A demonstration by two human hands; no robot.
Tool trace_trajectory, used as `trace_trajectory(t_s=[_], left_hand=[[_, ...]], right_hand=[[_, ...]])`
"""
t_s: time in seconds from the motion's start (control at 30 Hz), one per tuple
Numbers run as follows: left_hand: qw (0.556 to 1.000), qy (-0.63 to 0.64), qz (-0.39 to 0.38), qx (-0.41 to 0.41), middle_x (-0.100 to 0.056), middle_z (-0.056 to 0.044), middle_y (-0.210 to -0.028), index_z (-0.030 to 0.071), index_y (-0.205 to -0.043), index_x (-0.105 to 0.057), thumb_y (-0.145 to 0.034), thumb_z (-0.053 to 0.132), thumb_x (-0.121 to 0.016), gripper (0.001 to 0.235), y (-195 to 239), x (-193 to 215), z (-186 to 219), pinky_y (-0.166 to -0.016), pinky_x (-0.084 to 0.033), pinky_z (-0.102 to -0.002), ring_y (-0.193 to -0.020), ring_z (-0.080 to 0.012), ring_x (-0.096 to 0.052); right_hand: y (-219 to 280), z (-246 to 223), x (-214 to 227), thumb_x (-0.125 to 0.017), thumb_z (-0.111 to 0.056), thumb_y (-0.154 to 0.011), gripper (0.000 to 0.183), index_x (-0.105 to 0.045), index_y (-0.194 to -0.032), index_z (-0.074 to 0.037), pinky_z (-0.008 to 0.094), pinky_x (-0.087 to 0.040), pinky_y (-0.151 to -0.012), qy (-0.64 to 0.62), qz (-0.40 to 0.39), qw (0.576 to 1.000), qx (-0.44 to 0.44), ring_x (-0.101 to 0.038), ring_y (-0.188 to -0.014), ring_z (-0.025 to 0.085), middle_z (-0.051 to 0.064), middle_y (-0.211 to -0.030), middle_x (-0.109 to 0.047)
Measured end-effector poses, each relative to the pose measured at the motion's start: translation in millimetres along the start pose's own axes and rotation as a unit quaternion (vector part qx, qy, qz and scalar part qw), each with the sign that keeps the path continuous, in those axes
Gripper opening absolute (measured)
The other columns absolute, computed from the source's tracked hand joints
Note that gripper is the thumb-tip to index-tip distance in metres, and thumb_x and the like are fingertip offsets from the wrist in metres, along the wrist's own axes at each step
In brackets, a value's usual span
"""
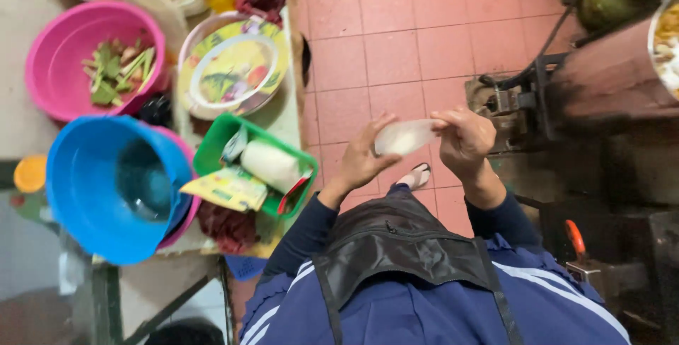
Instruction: Stirring a large pot of stew and adding salt and seasoning from packets and plastic bags.
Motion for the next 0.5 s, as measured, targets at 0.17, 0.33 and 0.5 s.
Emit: trace_trajectory(t_s=[0.17,0.33,0.5], left_hand=[[0.891,0.363,-0.093,0.256,-0.064,-0.009,-0.087,-0.006,-0.117,-0.071,-0.12,0.038,-0.053,0.048,-29.2,-185.6,-115.0,-0.072,-0.051,-0.033,-0.077,-0.0159,-0.06],[0.805,0.495,-0.094,0.313,-0.072,-0.009,-0.086,-0.001,-0.114,-0.065,-0.112,0.041,-0.045,0.046,-123.4,-286.5,-67.8,-0.075,-0.06,-0.033,-0.079,-0.0186,-0.072],[0.752,0.541,-0.106,0.361,-0.072,-0.013,-0.096,-0.001,-0.115,-0.061,-0.112,0.039,-0.047,0.043,-187.6,-370.1,-56.6,-0.081,-0.061,-0.037,-0.085,-0.0215,-0.072]], right_hand=[[54.8,157.5,73.0,-0.067,-0.016,-0.107,0.019,-0.07,-0.104,0.002,0.025,-0.044,-0.056,-0.139,0.056,0.929,-0.339,-0.054,-0.062,0.011,0.003,-0.076,-0.063],[100.6,256.9,180.0,-0.055,-0.044,-0.11,0.047,-0.067,-0.118,0.001,0.027,-0.05,-0.07,-0.279,0.144,0.852,-0.419,-0.062,-0.077,0.013,0.005,-0.09,-0.066],[186.4,299.4,215.4,-0.046,-0.066,-0.105,0.073,-0.054,-0.139,-0.001,0.035,-0.055,-0.092,-0.343,0.243,0.78,-0.462,-0.065,-0.108,0.019,0.011,-0.121,-0.066]])
Point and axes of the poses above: each hand's wrist, its own y-axis away from the middle knuckle, its own x-axis out of the back of the hand, z = x × y, the point moved 5 cm from there along -y, towards the middle knuckle
